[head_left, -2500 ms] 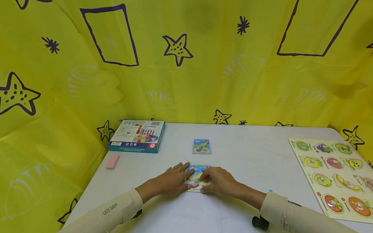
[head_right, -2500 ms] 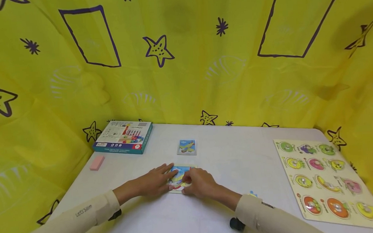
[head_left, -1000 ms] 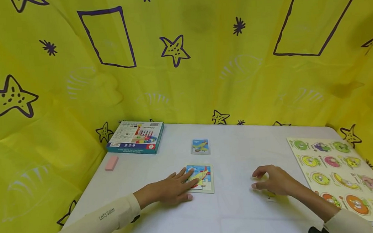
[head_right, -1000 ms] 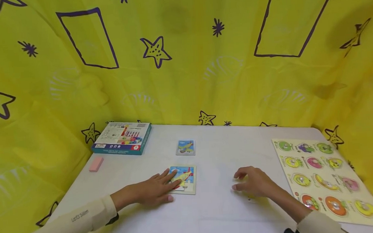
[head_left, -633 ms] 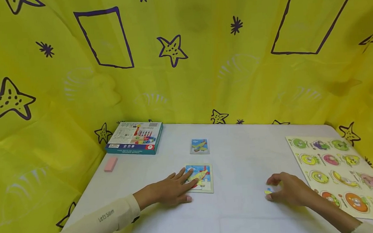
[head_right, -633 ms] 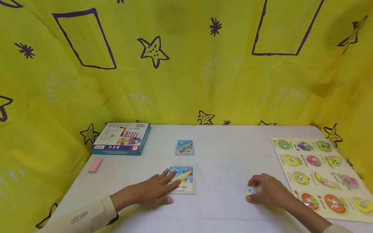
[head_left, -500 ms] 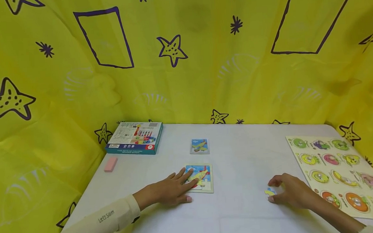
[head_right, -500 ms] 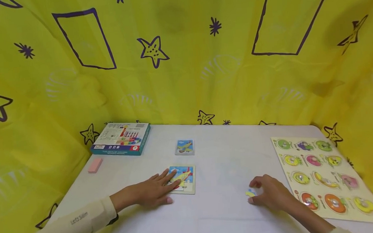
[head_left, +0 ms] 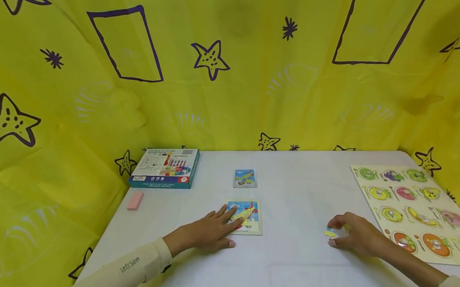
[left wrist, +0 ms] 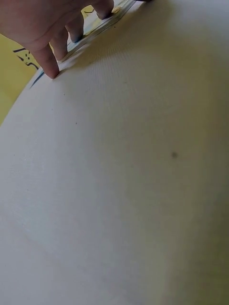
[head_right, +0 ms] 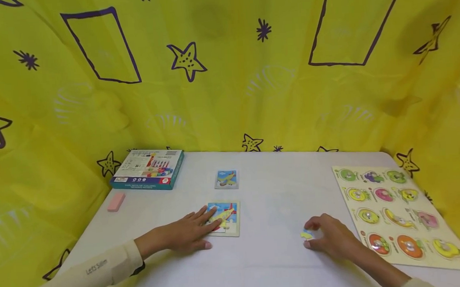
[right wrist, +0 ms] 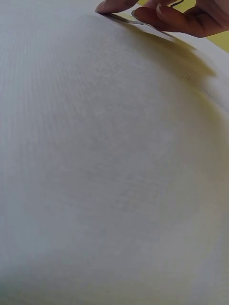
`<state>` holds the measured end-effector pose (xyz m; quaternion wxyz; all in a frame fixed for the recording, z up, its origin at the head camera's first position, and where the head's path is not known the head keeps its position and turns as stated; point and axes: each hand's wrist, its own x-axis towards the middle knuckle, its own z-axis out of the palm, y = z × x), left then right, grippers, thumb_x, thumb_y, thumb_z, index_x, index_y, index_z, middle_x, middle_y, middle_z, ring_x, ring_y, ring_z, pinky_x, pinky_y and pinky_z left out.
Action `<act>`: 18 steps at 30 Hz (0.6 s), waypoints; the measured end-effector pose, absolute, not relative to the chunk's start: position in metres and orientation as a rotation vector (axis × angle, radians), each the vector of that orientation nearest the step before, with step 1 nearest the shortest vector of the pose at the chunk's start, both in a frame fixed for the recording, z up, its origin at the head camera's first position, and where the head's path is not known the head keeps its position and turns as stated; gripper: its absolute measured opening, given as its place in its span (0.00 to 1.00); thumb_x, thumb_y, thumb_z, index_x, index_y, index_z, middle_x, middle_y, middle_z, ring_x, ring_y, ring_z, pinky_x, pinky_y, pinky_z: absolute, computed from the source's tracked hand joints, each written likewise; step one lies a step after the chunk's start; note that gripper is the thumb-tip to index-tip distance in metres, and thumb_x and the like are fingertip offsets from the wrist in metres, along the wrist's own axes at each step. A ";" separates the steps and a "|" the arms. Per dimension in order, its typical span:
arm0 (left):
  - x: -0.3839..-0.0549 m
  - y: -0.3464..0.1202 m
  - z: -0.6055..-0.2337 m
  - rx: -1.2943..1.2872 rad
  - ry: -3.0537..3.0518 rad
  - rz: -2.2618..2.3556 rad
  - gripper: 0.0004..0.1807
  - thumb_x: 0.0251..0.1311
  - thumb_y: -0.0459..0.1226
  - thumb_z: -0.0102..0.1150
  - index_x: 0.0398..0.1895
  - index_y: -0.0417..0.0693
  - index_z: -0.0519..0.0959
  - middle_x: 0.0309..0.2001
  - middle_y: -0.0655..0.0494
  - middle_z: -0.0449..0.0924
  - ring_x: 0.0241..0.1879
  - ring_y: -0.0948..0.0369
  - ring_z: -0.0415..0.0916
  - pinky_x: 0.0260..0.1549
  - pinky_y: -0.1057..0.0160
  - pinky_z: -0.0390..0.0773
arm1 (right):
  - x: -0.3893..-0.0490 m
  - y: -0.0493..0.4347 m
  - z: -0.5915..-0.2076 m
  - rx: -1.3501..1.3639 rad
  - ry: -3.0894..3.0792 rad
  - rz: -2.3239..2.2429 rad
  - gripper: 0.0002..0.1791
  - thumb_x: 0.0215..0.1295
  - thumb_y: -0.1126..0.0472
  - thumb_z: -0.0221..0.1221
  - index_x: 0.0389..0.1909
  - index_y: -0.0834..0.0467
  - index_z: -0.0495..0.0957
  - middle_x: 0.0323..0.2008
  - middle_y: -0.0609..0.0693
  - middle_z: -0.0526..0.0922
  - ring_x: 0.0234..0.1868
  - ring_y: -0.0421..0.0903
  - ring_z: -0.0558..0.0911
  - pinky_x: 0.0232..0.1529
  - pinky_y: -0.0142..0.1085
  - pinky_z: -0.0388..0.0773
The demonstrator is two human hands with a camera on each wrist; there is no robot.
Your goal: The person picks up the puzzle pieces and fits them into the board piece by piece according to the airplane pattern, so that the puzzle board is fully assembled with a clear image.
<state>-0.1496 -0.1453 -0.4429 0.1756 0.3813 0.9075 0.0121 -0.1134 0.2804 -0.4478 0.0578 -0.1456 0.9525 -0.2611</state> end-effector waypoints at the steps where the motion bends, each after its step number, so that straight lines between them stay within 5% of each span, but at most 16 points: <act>1: -0.149 -0.145 -0.443 1.079 2.571 0.036 0.38 0.72 0.60 0.45 0.81 0.64 0.51 0.82 0.49 0.40 0.80 0.44 0.40 0.72 0.39 0.58 | -0.113 0.280 -0.448 -0.444 2.891 -0.793 0.22 0.49 0.50 0.76 0.43 0.53 0.83 0.39 0.47 0.81 0.44 0.47 0.79 0.45 0.44 0.74; 9: -0.149 -0.145 -0.444 1.072 2.575 0.039 0.38 0.72 0.61 0.44 0.81 0.64 0.50 0.82 0.50 0.39 0.81 0.44 0.39 0.73 0.39 0.57 | -0.112 0.278 -0.448 -0.416 2.875 -0.807 0.22 0.50 0.52 0.76 0.43 0.56 0.81 0.40 0.48 0.80 0.45 0.49 0.79 0.45 0.45 0.75; 18: -0.148 -0.144 -0.442 1.081 2.577 0.035 0.38 0.73 0.60 0.45 0.81 0.63 0.51 0.82 0.49 0.40 0.80 0.44 0.40 0.72 0.39 0.58 | -0.112 0.277 -0.446 -0.414 2.787 -0.888 0.22 0.51 0.54 0.75 0.41 0.55 0.74 0.34 0.47 0.78 0.34 0.42 0.72 0.34 0.30 0.67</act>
